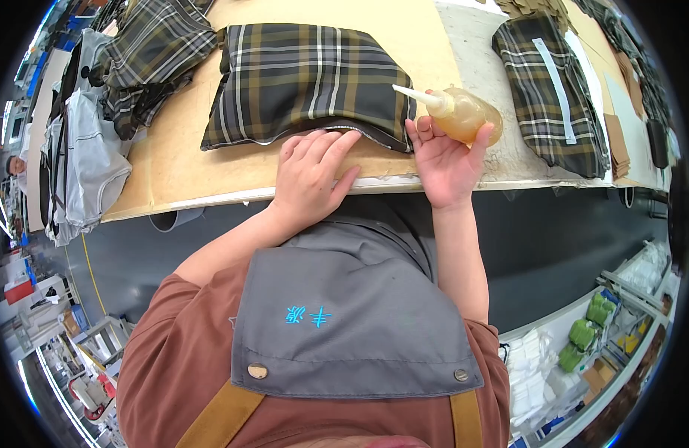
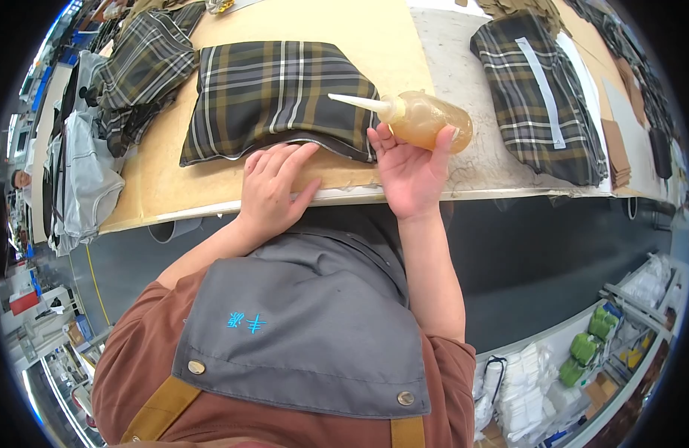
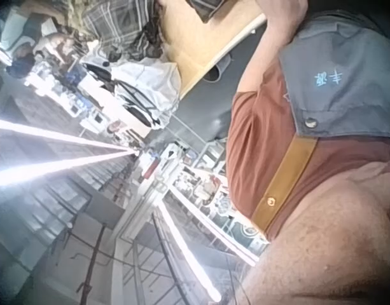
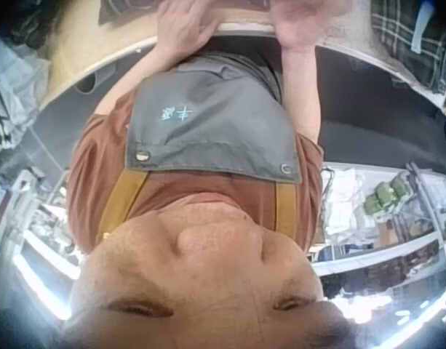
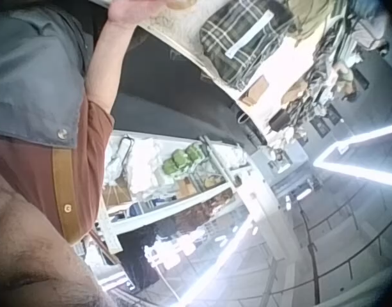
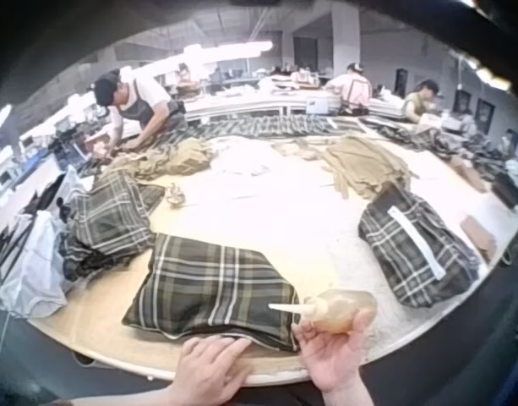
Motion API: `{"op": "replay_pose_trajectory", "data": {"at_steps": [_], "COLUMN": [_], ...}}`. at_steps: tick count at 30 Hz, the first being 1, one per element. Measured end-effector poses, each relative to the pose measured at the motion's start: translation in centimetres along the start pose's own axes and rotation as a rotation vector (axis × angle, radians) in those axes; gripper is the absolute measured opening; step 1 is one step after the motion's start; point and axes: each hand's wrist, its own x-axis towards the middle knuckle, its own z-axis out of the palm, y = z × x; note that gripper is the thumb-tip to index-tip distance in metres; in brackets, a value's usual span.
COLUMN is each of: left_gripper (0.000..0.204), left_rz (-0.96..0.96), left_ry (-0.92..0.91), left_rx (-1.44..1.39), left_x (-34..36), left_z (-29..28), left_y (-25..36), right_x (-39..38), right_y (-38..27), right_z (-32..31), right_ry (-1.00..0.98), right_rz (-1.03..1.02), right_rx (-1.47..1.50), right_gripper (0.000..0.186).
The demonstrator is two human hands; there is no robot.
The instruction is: Applying glue to the interior seams and zipper area of a plaid fabric bag using a squeeze bottle.
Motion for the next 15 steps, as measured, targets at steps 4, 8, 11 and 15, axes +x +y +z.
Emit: {"op": "replay_pose_trajectory", "data": {"at_steps": [4, 8, 11, 15], "left_gripper": [0.039, 0.028, 0.022, 0.014], "left_rz": [-0.015, -0.059, 0.014, 0.014], "left_ry": [-0.046, -0.058, 0.056, 0.068], "left_rx": [-0.011, 0.000, 0.029, -0.086], "left_x": [1.0, 2.4, 3.0, 3.6], "left_z": [0.3, 1.1, 2.2, 1.4], "left_y": [0.5, 1.0, 0.5, 0.0], "right_x": [0.1, 0.2, 0.2, 0.0], "right_y": [0.0, -0.1, -0.1, -0.5], "right_z": [0.3, 0.2, 0.0, -0.6], "right_ry": [-0.011, -0.036, -0.073, -0.106], "right_rz": [0.009, 0.014, 0.018, -0.020], "right_rx": [0.027, 0.053, 0.092, 0.149], "right_gripper": [0.058, 0.059, 0.061, 0.068]}}
